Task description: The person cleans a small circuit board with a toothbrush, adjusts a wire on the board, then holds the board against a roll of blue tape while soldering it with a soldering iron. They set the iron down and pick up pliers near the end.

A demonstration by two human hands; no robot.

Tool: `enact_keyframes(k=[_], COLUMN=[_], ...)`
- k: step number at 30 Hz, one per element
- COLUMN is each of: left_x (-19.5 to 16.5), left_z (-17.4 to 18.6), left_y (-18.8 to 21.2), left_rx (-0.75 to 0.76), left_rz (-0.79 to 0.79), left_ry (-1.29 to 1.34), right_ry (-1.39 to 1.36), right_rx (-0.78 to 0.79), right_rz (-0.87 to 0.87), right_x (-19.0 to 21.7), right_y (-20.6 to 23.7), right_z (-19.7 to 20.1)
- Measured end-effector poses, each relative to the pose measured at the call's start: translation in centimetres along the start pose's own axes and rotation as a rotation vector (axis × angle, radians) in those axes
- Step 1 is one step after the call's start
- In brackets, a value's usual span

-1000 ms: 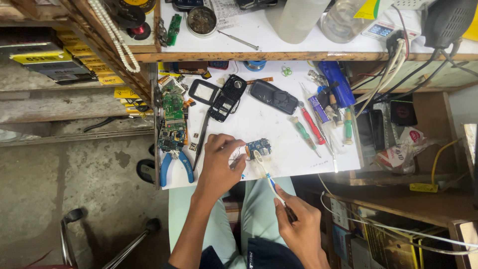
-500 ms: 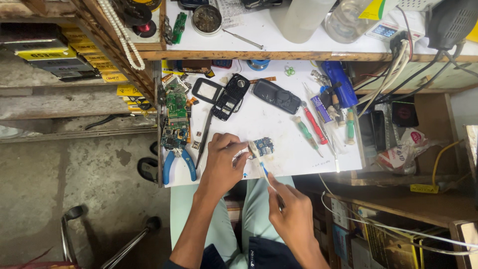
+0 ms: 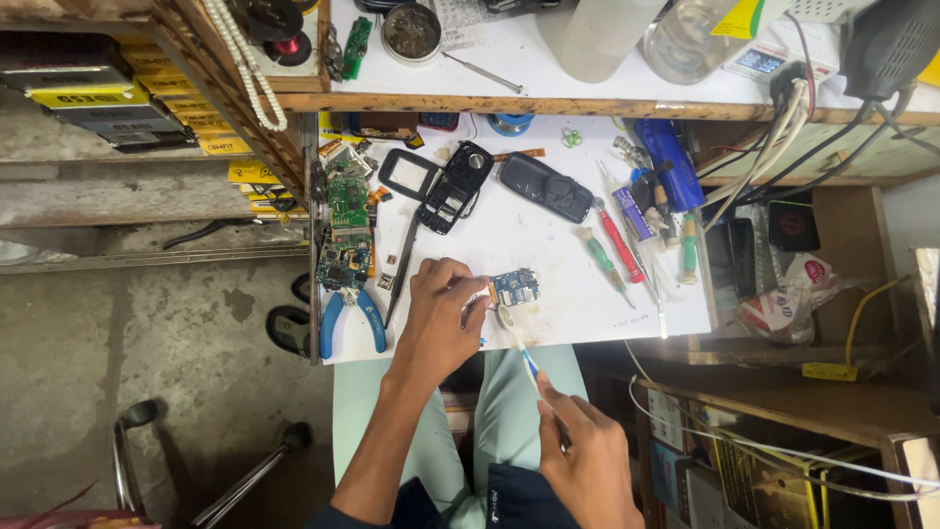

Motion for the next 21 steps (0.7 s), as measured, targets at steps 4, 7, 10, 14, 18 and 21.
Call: enact_keyframes(k=[4,7,10,14,18,21], left_x=[-0.2,-0.3,-0.3,-0.2,0.0,0.0], left_z=[0.1,0.3,0.4,0.3,0.1,0.0], left_y=[0.0,0.0,-0.1,-0.2,-0.1,-0.1], left_rx=[0.011,0.007,0.000,0.002,0.007,-0.007], left_rz=[-0.003,-0.007,-0.010,-0.014,-0.010,-0.014], left_ry=[-0.002,-0.003,-0.008,0.001,-0.009,0.005], right_ry=[-0.021,0.018,0.039,-0.005,0.023,0.007], right_rx=[0.032,0.031,0.007,0.007,0.069,0.078], right_rz=[-0.144,-0.132,-0.067,0.005,-0.078,-0.158], right_x=[-0.6,0.0,0.7,1.1,0.6,0.2], right_y=[-0.2,-1.9,-4.2,-5.5,-4.0,-2.4], right_z=[-0.4,-0.9,-1.5,-1.8,-1.3,-0.6])
Point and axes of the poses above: each hand's wrist, its own y-axis away from the middle knuckle, its own z-axis out of the back of the hand, x = y × z, the point moved 3 cm from there along -y, towards the middle knuckle, and after that the axes turned 9 degrees about -y, right-handed, at the moved point
